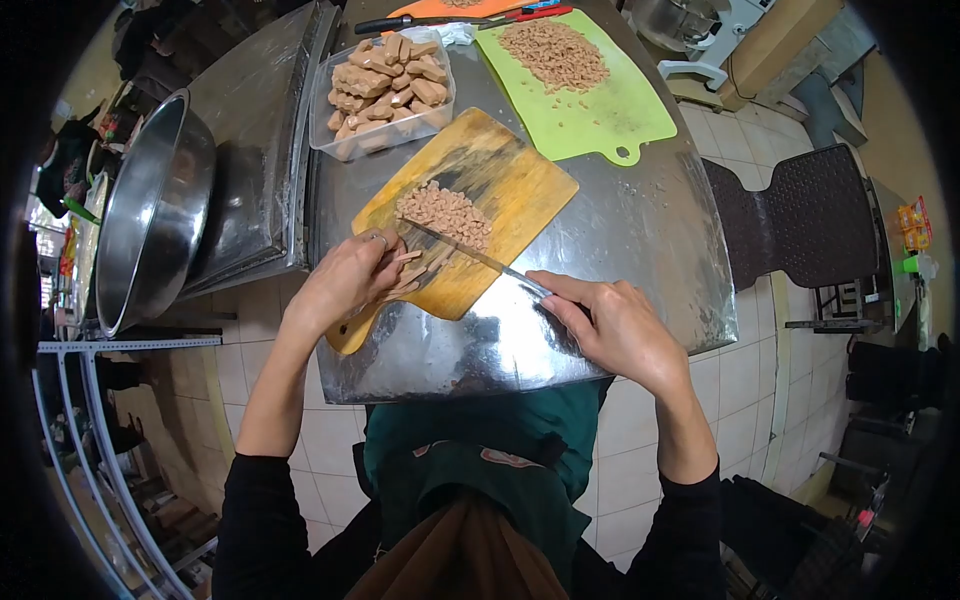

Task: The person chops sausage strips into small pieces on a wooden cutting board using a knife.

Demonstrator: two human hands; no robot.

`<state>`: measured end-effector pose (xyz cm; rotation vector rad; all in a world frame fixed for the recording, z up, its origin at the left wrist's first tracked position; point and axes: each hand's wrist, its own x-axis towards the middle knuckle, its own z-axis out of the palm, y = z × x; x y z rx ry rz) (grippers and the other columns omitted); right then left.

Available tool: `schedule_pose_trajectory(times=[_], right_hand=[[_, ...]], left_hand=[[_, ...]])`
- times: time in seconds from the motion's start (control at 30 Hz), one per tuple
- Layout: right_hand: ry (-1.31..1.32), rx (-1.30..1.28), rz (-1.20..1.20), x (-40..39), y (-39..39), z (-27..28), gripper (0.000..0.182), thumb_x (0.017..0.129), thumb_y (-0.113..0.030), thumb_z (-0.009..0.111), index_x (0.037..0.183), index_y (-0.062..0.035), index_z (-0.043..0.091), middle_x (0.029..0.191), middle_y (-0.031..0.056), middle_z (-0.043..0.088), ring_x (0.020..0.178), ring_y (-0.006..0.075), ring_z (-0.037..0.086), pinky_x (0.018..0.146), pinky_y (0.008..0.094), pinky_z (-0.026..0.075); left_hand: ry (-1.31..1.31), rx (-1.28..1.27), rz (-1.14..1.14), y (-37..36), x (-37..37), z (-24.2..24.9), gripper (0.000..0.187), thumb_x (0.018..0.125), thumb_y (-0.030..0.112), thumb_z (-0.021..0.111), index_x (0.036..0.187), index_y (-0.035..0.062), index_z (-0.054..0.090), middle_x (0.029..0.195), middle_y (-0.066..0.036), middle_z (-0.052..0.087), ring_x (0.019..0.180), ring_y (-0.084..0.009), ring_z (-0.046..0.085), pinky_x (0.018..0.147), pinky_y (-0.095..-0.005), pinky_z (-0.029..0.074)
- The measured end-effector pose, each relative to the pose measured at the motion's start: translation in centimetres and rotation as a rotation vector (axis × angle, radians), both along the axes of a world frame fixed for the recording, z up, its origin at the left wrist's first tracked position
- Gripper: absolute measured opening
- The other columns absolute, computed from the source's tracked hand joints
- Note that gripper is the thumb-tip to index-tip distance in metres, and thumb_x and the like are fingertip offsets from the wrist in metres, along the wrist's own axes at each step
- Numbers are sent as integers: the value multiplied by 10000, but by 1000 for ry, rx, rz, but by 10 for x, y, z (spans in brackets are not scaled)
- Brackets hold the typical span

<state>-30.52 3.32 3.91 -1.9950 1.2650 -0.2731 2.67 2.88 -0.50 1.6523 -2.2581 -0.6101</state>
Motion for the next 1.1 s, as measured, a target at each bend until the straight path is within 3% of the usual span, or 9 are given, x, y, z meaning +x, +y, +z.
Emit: schedule_pose_trajectory(times=[0.13,0.23,0.37,0.5,0.7,0.9,1.1], right_hand=[[-28,38,-32,-2,5,-7,330,1025,-233,629,1324,-121,716,687,182,691,559,265,677,631,380,538],[-113,43,-65,-6,9,-12,337,1025,-220,636,1336,-112,707,655,144,668,548,216,662,614,370,531],[-169,69,-90,-7,14,-6,342,1027,-197,633,1350,-107,697,656,128,654,552,179,637,605,353,524],[-153,78,-112,-11,18,-3,348,1028,-178,626,1362,-105,688,667,119,654,563,156,613,607,338,523],[-165,130,-176,-21,24,-1,355,1032,-157,615,1378,-106,674,688,96,663,590,130,604,609,320,518],[-160,150,-203,-22,28,3,355,1035,-155,614,1383,-107,670,695,81,662,605,115,595,607,311,517],[-202,148,-207,-25,32,-5,355,1037,-157,612,1385,-116,670,704,80,667,607,112,593,612,311,521]], left_hand=[[-62,-8,47,11,-2,2,215,936,199,717,1044,26,652,989,-177,674,956,-391,649,837,-466,505],[-40,-273,113,17,-16,8,231,913,220,747,1053,47,683,1018,-121,661,1024,-339,625,895,-437,473],[36,-337,145,13,-39,1,211,869,236,784,978,67,720,1001,-77,650,1027,-295,607,956,-433,425],[-59,-306,135,6,-50,-20,177,841,230,800,899,80,726,983,-56,645,1034,-274,606,1006,-446,387],[-29,-237,132,3,-51,-21,156,844,192,781,900,79,690,987,-74,649,1051,-293,613,1010,-452,387],[-31,-193,136,2,-54,-16,134,865,180,752,892,76,672,959,-94,674,1025,-290,628,1002,-450,380],[27,-84,161,-1,-49,2,158,900,198,736,860,62,667,783,-98,678,830,-264,670,951,-404,388]])
